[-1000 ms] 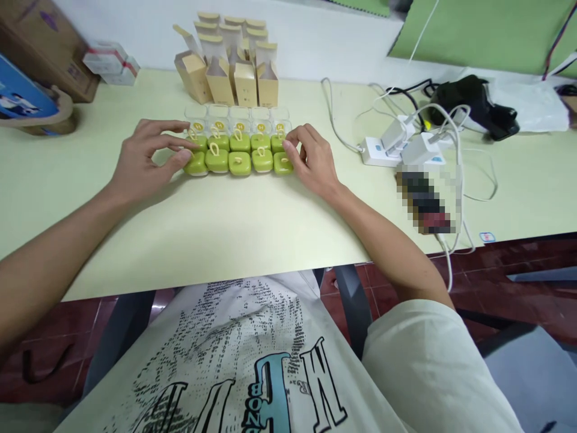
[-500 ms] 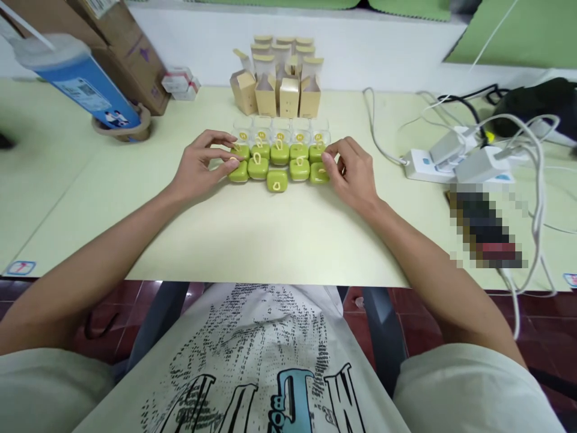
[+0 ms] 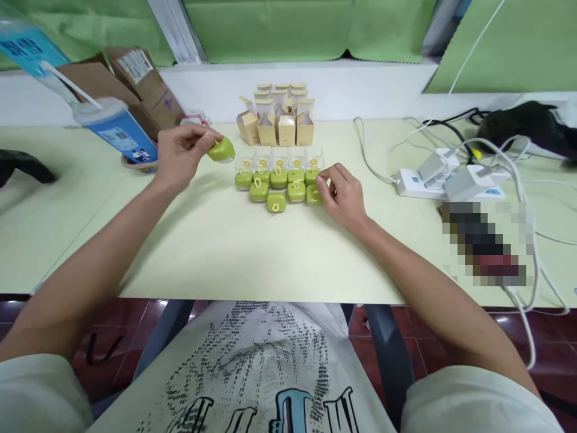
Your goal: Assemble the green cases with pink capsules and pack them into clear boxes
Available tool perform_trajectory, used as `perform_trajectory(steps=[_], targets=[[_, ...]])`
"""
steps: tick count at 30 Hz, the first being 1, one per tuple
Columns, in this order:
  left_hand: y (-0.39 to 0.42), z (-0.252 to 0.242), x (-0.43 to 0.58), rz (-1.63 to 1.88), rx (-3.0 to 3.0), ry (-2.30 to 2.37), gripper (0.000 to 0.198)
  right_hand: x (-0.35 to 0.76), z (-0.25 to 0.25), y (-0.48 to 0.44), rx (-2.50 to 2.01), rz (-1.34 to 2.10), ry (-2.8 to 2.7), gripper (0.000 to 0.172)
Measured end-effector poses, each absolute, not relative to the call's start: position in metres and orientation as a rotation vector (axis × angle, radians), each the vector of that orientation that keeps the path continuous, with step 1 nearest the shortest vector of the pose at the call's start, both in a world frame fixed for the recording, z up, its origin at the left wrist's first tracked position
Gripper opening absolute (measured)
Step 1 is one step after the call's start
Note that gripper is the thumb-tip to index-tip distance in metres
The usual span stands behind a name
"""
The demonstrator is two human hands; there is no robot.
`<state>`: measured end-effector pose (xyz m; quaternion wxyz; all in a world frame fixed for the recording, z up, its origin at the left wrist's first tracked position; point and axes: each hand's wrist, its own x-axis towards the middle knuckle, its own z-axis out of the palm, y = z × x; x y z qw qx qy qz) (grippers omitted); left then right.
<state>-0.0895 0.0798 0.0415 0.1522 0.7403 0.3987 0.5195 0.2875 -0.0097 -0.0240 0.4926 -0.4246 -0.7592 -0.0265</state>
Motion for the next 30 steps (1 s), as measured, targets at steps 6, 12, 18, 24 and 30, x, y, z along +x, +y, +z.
perform_trajectory(steps=[6, 12, 18, 24, 30], targets=[[0.156, 0.057, -0.076, 1.075, 2.150, 1.178, 0.032, 0.289, -0.020, -0.011, -1.037, -0.071, -1.833, 0.043], [0.180, 0.028, -0.069, 1.259, 1.922, 1.213, 0.028, 0.289, -0.020, -0.012, -1.066, -0.033, -1.841, 0.043], [0.185, 0.012, -0.067, 1.228, 1.970, 1.243, 0.021, 0.290, -0.020, -0.011, -1.078, -0.016, -1.834, 0.041], [0.184, 0.012, -0.063, 1.283, 1.961, 1.251, 0.012, 0.290, -0.018, -0.012, -1.089, -0.004, -1.842, 0.043], [0.180, 0.014, -0.062, 1.217, 2.011, 1.288, 0.011, 0.288, -0.019, -0.012, -1.102, 0.014, -1.841, 0.048]])
